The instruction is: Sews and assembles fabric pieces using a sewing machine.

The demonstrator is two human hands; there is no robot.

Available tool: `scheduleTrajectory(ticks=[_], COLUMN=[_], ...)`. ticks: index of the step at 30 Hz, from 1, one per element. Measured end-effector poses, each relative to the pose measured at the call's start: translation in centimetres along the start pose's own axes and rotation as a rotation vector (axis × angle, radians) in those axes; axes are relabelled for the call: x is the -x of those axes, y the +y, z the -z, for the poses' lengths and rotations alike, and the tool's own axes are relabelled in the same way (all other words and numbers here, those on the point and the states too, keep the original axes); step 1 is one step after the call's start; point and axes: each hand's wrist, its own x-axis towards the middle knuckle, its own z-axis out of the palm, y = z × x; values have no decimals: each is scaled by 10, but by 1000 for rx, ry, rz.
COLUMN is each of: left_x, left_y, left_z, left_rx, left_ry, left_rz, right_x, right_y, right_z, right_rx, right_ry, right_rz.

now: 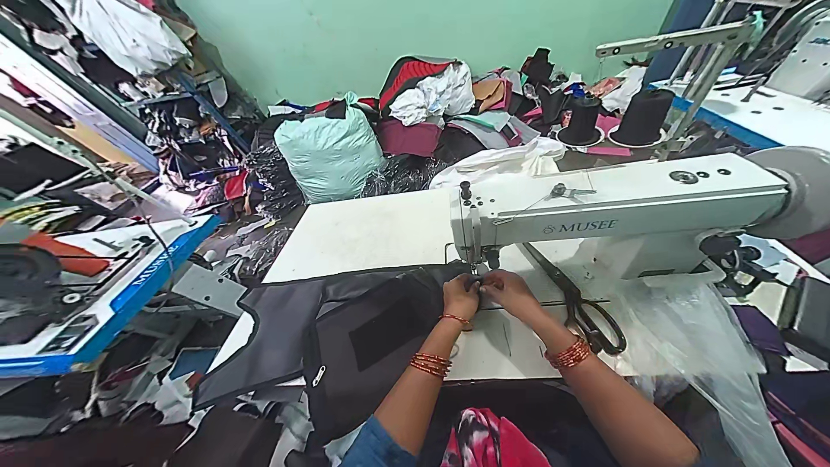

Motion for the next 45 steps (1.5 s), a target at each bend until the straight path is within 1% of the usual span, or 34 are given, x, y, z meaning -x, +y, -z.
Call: scheduleTrajectory(ticks=[3,6,9,11,14,21,23,26,31,33,35,41,43,45], left_x=[-2,-2,-1,0,1,1,4,19,48,49,48,48,45,40], left_y=[1,0,-3,-6,-5,-10,-10,-12,-21,-31,-35,-39,-40,-37], left_z=[0,-3,-9,-10,-9,-14,-14,-13,-16,-22,-24,-25,-26,-26], left_rx=[-51,-88,-66,-25,14,-50,-55,-66,-239,-244,-223,-187,-163,-159], left_ry=[2,4,60,108,127,155,154,170,154,241,289,299,321,321], left_rz=[23,25,-13,-33,-34,-82,-106,-129,-164,-253,-308,-382,-408,-368], right_x=[-10,-12,-13,-13,-13,-12,-12,-6,2,4,5,4,3,4], right_y=[1,12,17,17,16,17,18,15,6,4,5,9,11,11], right_z=[-6,-8,-9,-10,-9,-11,-12,-16,-20,-21,-23,-24,-24,-25], right_rx=[-23,-110,-184,-184,-154,-159,-133,1,161,184,184,133,152,195], right_ry=[22,54,61,64,73,84,98,165,232,226,209,166,158,150], right_rz=[-21,-1,12,4,-5,0,-8,0,20,28,44,61,80,117])
